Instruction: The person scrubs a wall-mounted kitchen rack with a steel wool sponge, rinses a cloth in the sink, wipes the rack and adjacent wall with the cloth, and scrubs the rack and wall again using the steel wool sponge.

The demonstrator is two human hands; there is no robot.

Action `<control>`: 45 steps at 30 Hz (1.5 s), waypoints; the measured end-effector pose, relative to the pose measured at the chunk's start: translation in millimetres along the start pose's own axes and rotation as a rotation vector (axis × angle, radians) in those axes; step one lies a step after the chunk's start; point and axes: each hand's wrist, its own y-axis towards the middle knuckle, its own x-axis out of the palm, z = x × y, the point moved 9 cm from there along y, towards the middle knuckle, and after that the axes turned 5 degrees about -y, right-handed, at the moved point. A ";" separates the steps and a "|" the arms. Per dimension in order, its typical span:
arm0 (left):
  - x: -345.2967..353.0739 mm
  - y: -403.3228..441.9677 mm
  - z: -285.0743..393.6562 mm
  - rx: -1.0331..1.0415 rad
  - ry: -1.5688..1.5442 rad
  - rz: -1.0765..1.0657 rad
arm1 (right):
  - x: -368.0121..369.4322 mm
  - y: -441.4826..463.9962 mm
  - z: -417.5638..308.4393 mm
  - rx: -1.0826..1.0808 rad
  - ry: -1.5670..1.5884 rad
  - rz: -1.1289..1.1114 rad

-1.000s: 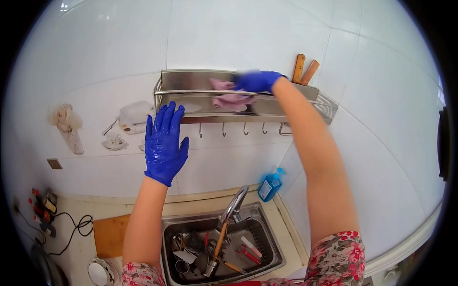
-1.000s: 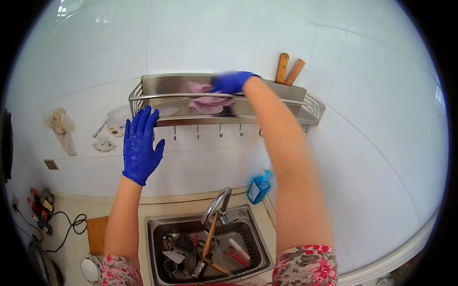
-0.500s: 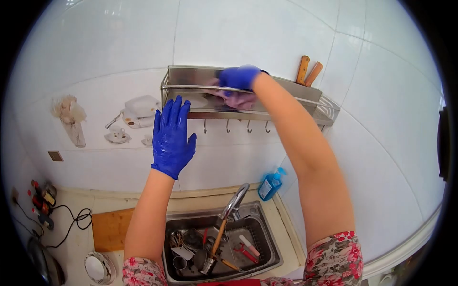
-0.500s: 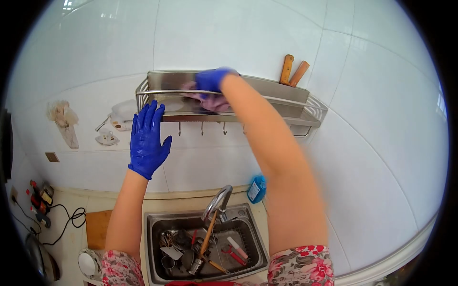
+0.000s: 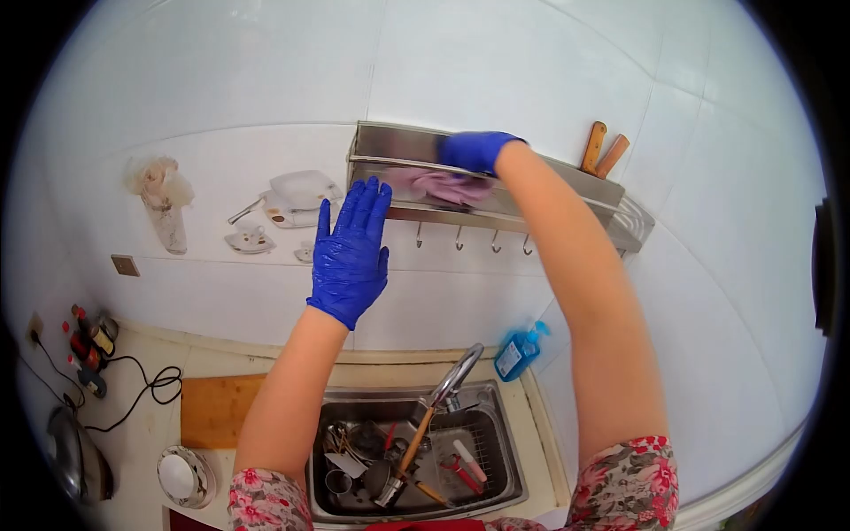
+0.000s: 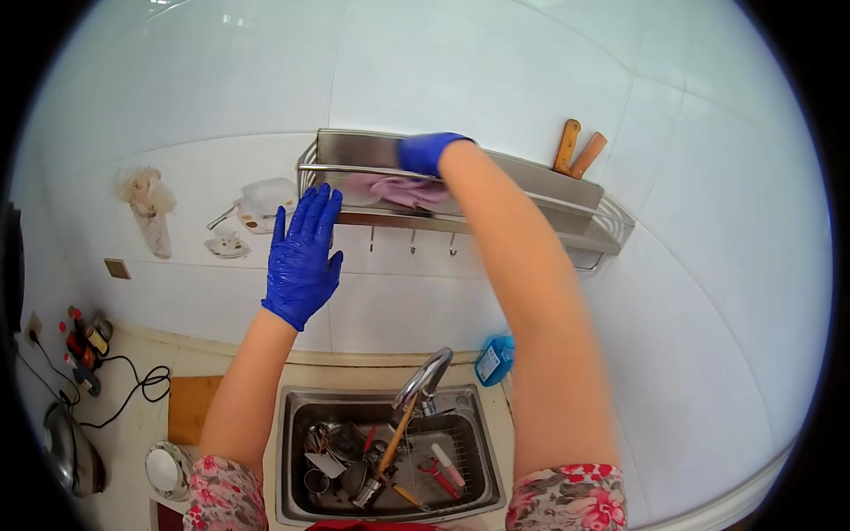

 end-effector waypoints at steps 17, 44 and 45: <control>0.3 -7.9 -5.4 -0.010 -0.090 0.003 | 10.7 43.5 -94.6 -0.302 -0.101 -0.060; 6.0 -8.0 -3.9 0.020 -0.128 -0.007 | -1.5 31.5 -109.0 -0.440 0.047 0.022; 4.7 -8.3 -3.3 0.019 -0.122 -0.008 | -2.4 23.6 -110.3 -0.446 0.049 0.024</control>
